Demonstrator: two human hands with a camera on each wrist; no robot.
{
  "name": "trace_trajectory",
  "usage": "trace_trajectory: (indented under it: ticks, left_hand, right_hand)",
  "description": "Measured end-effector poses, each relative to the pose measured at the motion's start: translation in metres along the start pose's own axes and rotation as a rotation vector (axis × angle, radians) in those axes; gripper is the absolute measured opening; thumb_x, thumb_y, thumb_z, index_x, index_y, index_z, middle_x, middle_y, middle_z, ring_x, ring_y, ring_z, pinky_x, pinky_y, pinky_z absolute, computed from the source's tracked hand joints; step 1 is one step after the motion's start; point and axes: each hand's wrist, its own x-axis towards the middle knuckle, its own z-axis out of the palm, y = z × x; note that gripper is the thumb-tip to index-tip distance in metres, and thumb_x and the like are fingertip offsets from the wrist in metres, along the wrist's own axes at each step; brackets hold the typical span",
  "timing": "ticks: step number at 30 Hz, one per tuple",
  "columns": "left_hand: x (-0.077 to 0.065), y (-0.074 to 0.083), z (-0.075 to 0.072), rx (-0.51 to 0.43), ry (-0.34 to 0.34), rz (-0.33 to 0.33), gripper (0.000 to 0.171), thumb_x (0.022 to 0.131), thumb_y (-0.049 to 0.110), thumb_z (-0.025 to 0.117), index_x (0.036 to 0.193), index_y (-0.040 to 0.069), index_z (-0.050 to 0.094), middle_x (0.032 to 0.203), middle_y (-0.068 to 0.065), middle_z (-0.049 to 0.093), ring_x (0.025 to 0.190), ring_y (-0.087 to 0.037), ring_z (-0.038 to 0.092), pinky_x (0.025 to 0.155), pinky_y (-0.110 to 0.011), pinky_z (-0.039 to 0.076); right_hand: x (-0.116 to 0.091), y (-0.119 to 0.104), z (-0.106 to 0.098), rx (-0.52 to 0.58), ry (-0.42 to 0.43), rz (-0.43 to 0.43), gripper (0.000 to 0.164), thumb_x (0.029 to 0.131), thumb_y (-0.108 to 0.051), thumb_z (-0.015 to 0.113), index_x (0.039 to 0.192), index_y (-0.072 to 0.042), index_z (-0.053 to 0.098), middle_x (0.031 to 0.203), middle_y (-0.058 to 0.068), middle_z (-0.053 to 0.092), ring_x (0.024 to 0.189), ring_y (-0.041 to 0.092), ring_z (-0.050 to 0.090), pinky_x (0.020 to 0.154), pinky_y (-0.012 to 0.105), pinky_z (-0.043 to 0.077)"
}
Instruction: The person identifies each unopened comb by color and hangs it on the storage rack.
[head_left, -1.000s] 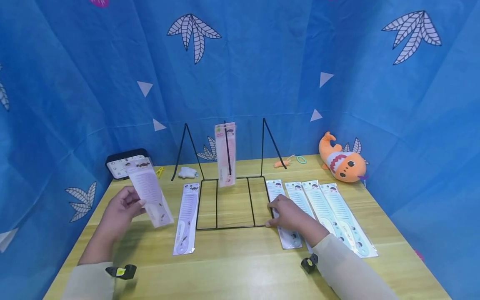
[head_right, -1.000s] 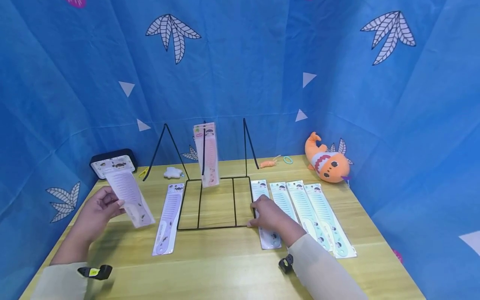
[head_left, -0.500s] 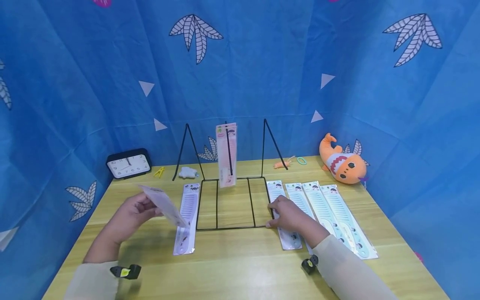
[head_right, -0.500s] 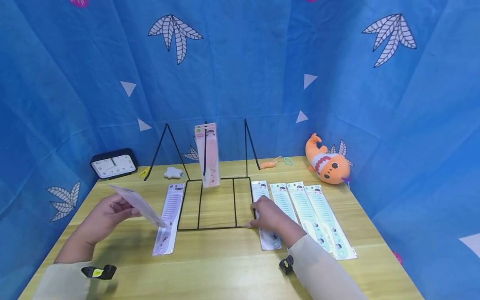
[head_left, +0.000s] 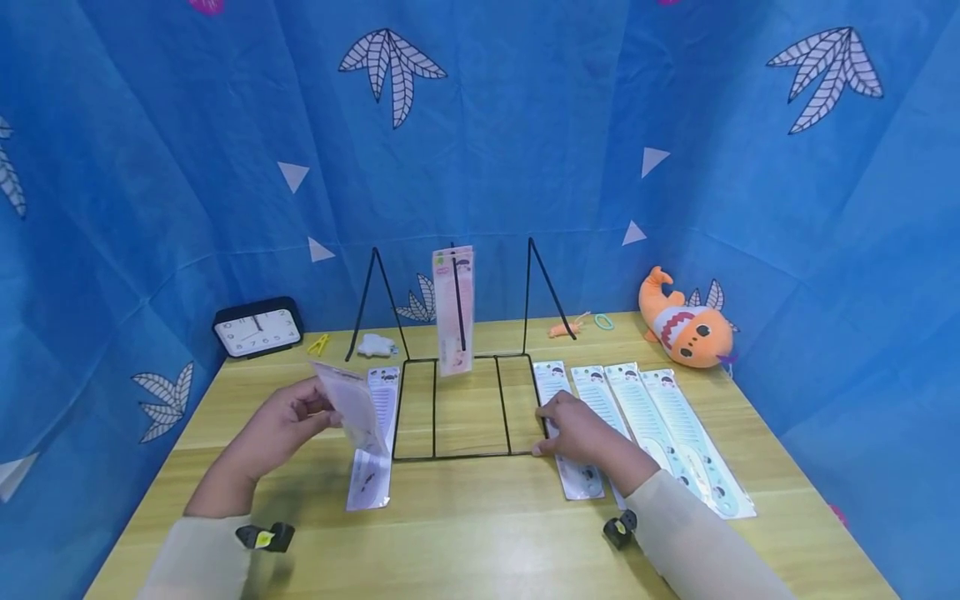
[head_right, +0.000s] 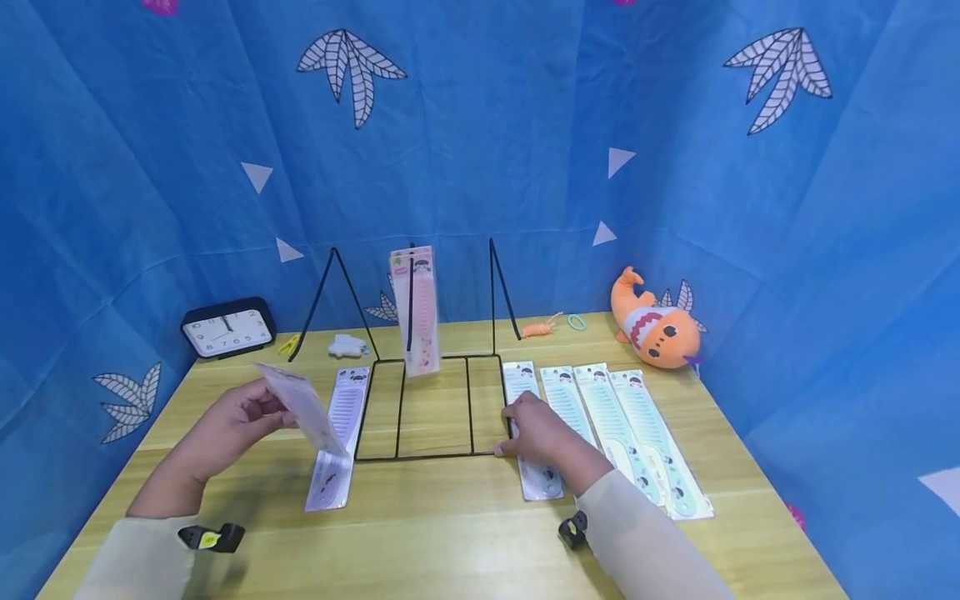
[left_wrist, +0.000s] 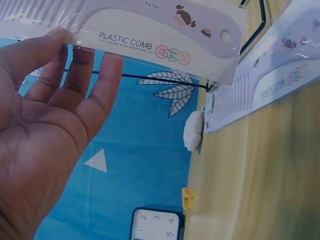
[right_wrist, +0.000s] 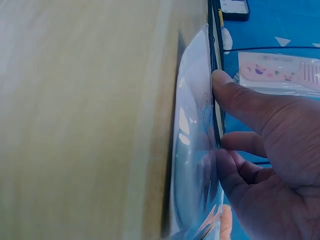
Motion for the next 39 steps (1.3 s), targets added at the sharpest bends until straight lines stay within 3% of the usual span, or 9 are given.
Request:
trace_trajectory:
  ticks: [7,15,21,24,31,39]
  left_hand:
    - [0.007,0.005,0.001,0.008,0.022,0.023,0.035,0.106,0.001,0.068,0.140,0.009,0.067,0.134,-0.014,0.074,0.119,-0.017,0.073,0.094,-0.024,0.065]
    - [0.006,0.008,0.004,-0.002,0.048,0.010,0.030,0.106,-0.003,0.065,0.134,0.005,0.068,0.132,-0.018,0.074,0.124,-0.035,0.072,0.093,-0.025,0.066]
    - [0.007,0.009,0.007,-0.024,0.054,0.016,0.024,0.108,-0.002,0.063,0.130,0.005,0.068,0.128,-0.017,0.074,0.115,-0.015,0.073,0.091,-0.026,0.067]
    - [0.009,0.009,0.007,-0.040,0.050,0.018,0.020,0.110,0.000,0.060,0.128,0.002,0.067,0.126,-0.019,0.072,0.110,-0.011,0.073,0.090,-0.028,0.068]
    - [0.019,0.009,0.010,-0.017,0.119,-0.079,0.017,0.114,0.011,0.056,0.129,0.005,0.062,0.129,-0.018,0.070,0.112,-0.027,0.073,0.085,-0.032,0.070]
    - [0.048,0.029,0.020,0.051,0.265,-0.214,0.019,0.114,0.015,0.054,0.131,0.006,0.058,0.122,-0.018,0.067,0.110,-0.032,0.071,0.084,-0.039,0.072]
  right_hand:
    - [0.001,0.001,-0.003,-0.007,0.012,-0.004,0.075,0.089,-0.038,0.092,0.149,-0.003,0.065,0.139,0.014,0.062,0.119,0.026,0.064,0.108,0.047,0.059]
    - [0.001,0.001,0.000,0.008,0.001,-0.001,0.073,0.090,-0.037,0.092,0.149,-0.004,0.065,0.139,0.014,0.062,0.116,0.024,0.063,0.106,0.046,0.059]
    - [0.000,-0.001,0.000,-0.014,0.016,-0.013,0.072,0.089,-0.036,0.093,0.147,-0.003,0.067,0.135,0.013,0.063,0.111,0.022,0.062,0.102,0.044,0.059]
    - [-0.001,-0.002,0.000,-0.017,0.015,-0.027,0.071,0.089,-0.034,0.093,0.146,-0.001,0.067,0.133,0.013,0.064,0.108,0.021,0.062,0.100,0.045,0.059]
    - [-0.002,-0.003,0.000,-0.014,0.012,-0.021,0.071,0.089,-0.035,0.092,0.147,-0.002,0.067,0.134,0.013,0.063,0.109,0.021,0.062,0.102,0.044,0.059]
    - [-0.001,-0.003,-0.001,-0.008,0.004,-0.014,0.071,0.089,-0.034,0.092,0.147,-0.002,0.067,0.133,0.013,0.063,0.109,0.021,0.062,0.101,0.045,0.059]
